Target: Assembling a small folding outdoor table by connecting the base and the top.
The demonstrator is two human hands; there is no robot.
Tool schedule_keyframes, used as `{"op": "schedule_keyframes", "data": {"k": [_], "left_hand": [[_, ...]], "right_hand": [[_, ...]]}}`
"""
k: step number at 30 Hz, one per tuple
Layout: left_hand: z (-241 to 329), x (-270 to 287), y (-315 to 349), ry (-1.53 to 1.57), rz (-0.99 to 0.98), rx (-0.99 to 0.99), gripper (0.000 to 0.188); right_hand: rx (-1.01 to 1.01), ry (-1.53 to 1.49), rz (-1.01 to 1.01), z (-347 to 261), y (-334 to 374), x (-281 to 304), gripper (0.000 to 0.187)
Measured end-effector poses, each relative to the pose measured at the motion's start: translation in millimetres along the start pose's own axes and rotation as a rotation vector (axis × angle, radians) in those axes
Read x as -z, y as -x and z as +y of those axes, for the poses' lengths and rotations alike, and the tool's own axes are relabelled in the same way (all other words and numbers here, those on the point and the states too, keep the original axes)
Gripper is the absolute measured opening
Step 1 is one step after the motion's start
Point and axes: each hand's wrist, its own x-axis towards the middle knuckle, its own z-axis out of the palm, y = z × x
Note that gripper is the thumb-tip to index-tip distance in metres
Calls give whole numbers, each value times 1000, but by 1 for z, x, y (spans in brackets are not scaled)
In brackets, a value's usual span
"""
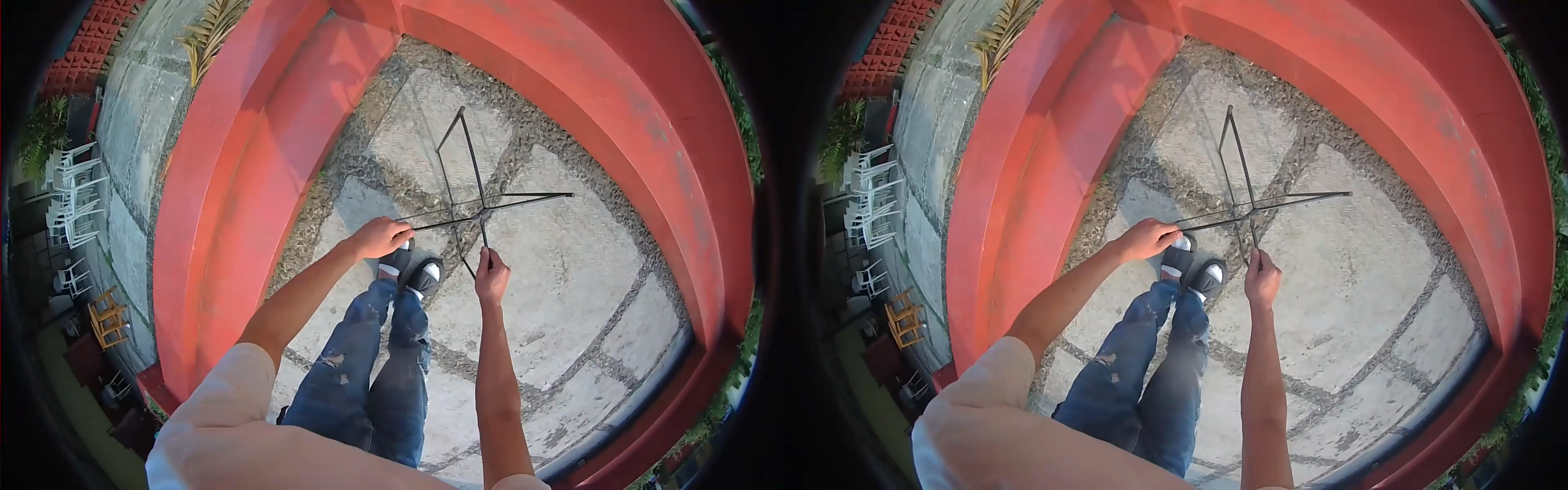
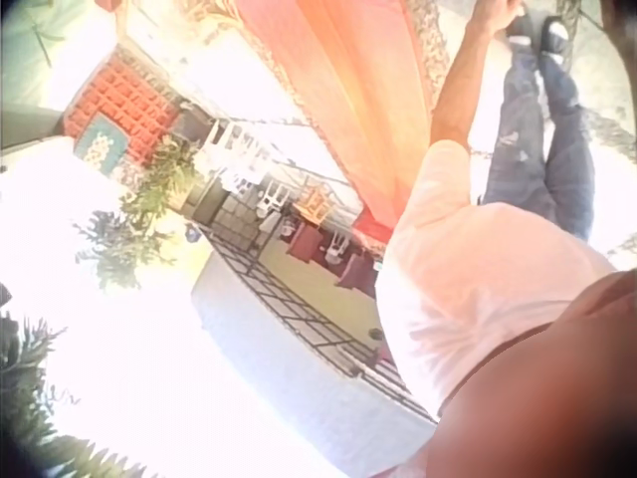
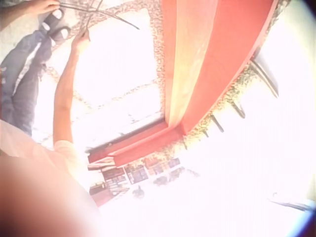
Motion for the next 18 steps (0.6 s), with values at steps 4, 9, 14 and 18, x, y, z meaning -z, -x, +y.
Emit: {"op": "schedule_keyframes", "data": {"k": [4,9,14,18], "left_hand": [[-3,-2,-1,-63,-66,18,25],[-1,2,1,-154,-82,89,28],[5,-15,0,-150,-20,173,32],[13,-30,4,-139,-34,144,34]], "right_hand": [[-33,3,-25,14,7,-2,25],[-110,-38,-60,1,2,-4,28],[-97,-4,-17,10,6,-6,27],[-51,3,36,23,20,5,25]]}}
